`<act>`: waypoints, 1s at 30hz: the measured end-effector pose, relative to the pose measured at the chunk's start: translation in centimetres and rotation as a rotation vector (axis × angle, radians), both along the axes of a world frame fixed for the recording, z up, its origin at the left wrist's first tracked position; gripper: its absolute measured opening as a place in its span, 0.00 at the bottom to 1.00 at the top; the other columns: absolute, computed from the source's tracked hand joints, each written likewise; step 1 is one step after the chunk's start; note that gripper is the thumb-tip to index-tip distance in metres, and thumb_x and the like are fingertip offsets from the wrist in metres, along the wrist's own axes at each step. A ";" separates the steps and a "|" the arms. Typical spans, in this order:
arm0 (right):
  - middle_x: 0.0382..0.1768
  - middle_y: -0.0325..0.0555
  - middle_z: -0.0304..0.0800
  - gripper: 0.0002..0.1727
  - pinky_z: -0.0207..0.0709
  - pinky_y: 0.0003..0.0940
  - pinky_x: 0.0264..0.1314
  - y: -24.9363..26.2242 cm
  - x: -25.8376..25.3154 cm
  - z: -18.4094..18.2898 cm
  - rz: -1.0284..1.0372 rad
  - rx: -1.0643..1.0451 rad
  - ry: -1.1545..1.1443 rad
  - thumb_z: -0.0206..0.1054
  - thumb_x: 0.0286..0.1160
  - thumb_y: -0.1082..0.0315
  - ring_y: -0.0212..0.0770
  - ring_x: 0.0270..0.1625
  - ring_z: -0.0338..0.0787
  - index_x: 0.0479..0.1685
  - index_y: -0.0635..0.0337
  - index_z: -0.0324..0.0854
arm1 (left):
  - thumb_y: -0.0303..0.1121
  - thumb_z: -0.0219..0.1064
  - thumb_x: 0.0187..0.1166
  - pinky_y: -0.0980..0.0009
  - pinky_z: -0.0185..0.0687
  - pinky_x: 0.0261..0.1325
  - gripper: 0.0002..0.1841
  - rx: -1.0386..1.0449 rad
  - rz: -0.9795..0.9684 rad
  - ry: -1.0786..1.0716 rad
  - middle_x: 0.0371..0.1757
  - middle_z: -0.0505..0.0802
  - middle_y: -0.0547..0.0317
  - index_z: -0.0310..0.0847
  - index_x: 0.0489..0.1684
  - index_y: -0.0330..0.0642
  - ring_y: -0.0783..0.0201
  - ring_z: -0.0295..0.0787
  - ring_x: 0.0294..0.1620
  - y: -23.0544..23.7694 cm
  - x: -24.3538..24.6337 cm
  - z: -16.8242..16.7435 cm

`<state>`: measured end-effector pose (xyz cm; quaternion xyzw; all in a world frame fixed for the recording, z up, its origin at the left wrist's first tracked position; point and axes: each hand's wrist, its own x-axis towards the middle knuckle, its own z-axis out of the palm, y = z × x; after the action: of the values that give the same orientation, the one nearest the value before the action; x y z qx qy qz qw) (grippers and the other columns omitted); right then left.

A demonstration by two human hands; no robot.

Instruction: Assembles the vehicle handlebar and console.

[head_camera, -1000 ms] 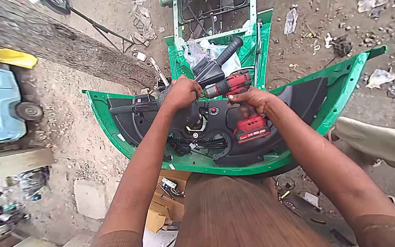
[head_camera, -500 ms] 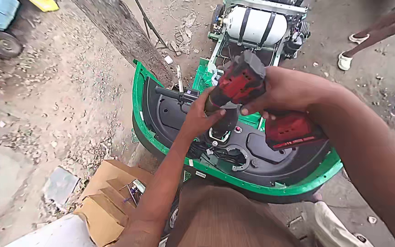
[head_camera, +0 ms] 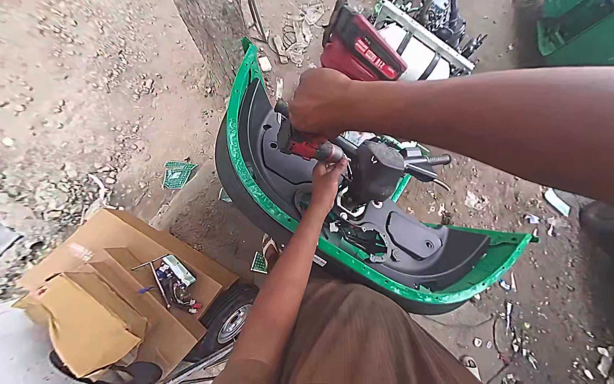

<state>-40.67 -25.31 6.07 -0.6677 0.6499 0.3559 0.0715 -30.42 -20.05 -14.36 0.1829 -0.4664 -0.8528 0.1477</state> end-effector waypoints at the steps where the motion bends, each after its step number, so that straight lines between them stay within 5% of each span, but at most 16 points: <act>1: 0.31 0.55 0.82 0.09 0.73 0.56 0.34 -0.4 -0.2 -0.2 0.013 0.002 -0.004 0.77 0.58 0.75 0.58 0.38 0.86 0.33 0.64 0.81 | 0.26 0.67 0.83 0.57 0.87 0.69 0.17 0.055 0.033 -0.002 0.58 0.91 0.44 0.75 0.67 0.29 0.56 0.91 0.58 0.4 -0.6 -0.4; 6: 0.34 0.54 0.84 0.12 0.73 0.57 0.36 -0.9 -0.8 -1.3 0.011 0.016 -0.020 0.80 0.52 0.73 0.58 0.41 0.86 0.34 0.63 0.83 | 0.23 0.66 0.82 0.59 0.92 0.60 0.13 0.071 0.110 -0.079 0.52 0.93 0.43 0.80 0.60 0.27 0.56 0.95 0.50 1.2 -1.5 -2.2; 10: 0.32 0.55 0.82 0.11 0.72 0.55 0.34 0.1 -0.4 -2.2 -0.014 0.075 -0.039 0.77 0.57 0.77 0.58 0.39 0.85 0.37 0.64 0.82 | 0.22 0.72 0.77 0.58 0.94 0.58 0.12 0.088 0.077 -0.133 0.49 0.95 0.42 0.83 0.54 0.25 0.55 0.96 0.48 1.9 -1.0 -3.3; 22: 0.32 0.54 0.82 0.06 0.73 0.54 0.37 0.7 -1.3 -2.6 -0.012 0.041 -0.045 0.72 0.62 0.78 0.57 0.40 0.86 0.36 0.63 0.83 | 0.22 0.70 0.79 0.57 0.93 0.58 0.10 0.110 0.096 -0.093 0.48 0.95 0.44 0.84 0.54 0.26 0.55 0.96 0.47 2.5 -1.4 -3.6; 30: 0.33 0.54 0.83 0.09 0.71 0.54 0.36 0.1 -1.5 -2.7 0.015 0.056 -0.038 0.76 0.56 0.77 0.56 0.40 0.85 0.35 0.63 0.84 | 0.22 0.72 0.78 0.57 0.93 0.61 0.11 0.097 0.083 -0.099 0.51 0.94 0.43 0.84 0.54 0.26 0.54 0.95 0.49 2.4 -1.6 -3.8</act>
<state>-42.17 -25.17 3.40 -0.6770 0.6330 0.3618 0.0998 -31.99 -17.70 -18.14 0.2509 -0.4233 -0.8574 0.1506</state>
